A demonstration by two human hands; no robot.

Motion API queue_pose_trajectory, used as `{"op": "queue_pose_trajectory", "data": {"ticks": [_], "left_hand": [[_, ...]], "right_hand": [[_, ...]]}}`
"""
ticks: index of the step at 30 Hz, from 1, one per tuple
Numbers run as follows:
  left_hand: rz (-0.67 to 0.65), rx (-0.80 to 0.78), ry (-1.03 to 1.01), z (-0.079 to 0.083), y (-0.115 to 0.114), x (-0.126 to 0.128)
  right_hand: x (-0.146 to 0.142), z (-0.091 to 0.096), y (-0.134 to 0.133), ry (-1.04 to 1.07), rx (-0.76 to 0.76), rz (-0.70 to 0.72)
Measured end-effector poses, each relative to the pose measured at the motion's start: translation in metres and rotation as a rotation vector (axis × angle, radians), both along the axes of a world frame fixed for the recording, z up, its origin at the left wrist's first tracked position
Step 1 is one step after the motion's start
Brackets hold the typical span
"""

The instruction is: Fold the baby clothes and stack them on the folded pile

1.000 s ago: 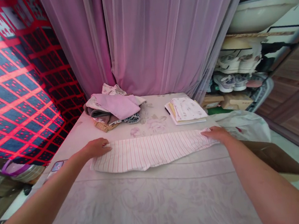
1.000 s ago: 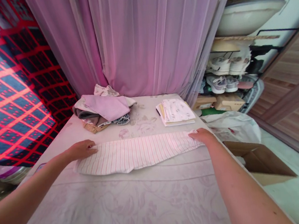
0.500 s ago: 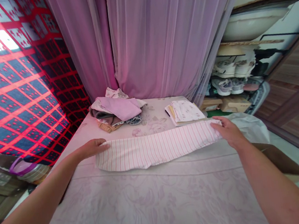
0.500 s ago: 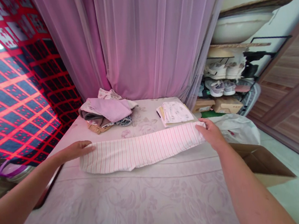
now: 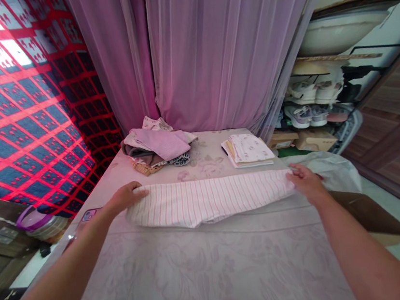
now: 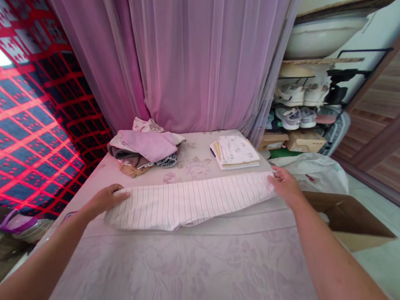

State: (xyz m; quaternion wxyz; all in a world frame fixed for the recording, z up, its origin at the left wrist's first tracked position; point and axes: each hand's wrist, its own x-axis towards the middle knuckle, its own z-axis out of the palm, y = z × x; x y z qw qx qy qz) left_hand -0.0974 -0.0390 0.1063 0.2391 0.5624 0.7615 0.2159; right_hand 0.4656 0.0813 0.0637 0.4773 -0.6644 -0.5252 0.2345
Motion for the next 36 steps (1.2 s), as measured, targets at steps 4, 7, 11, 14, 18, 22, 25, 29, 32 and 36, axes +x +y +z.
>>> {"op": "queue_pose_trajectory", "data": {"ticks": [4, 7, 11, 14, 18, 22, 25, 29, 32, 36], "left_hand": [[0.074, 0.178, 0.328, -0.038, -0.004, 0.015], [-0.087, 0.443, 0.397, -0.051, -0.024, 0.044], [-0.429, 0.458, 0.379, -0.059, -0.048, 0.091], [-0.477, 0.361, 0.368, -0.065, -0.054, 0.109], [-0.461, 0.331, 0.378, -0.074, -0.053, 0.111], [-0.461, 0.366, 0.405, -0.077, -0.055, 0.11], [-0.458, 0.381, 0.425, -0.078, -0.057, 0.113], [-0.456, 0.398, 0.446, -0.078, -0.058, 0.114], [-0.458, 0.411, 0.452, -0.079, -0.058, 0.114], [-0.461, 0.385, 0.458, -0.079, -0.059, 0.114]], "right_hand": [[-0.006, -0.045, -0.005, -0.006, -0.034, -0.187], [-0.015, -0.055, -0.022, -0.106, 0.05, -0.332], [-0.063, -0.046, -0.062, -0.178, 0.169, -0.157], [-0.12, -0.033, -0.099, -0.142, 0.101, 0.373], [-0.184, -0.016, -0.135, -0.26, -0.109, 0.961], [-0.215, -0.004, -0.148, -0.437, -0.248, 0.99], [-0.226, -0.001, -0.153, -0.454, -0.316, 0.94], [-0.24, -0.003, -0.155, -0.279, -0.472, 0.908], [-0.251, -0.003, -0.156, -0.024, -0.687, 0.913], [-0.257, 0.002, -0.163, 0.181, -0.823, 0.927]]}}
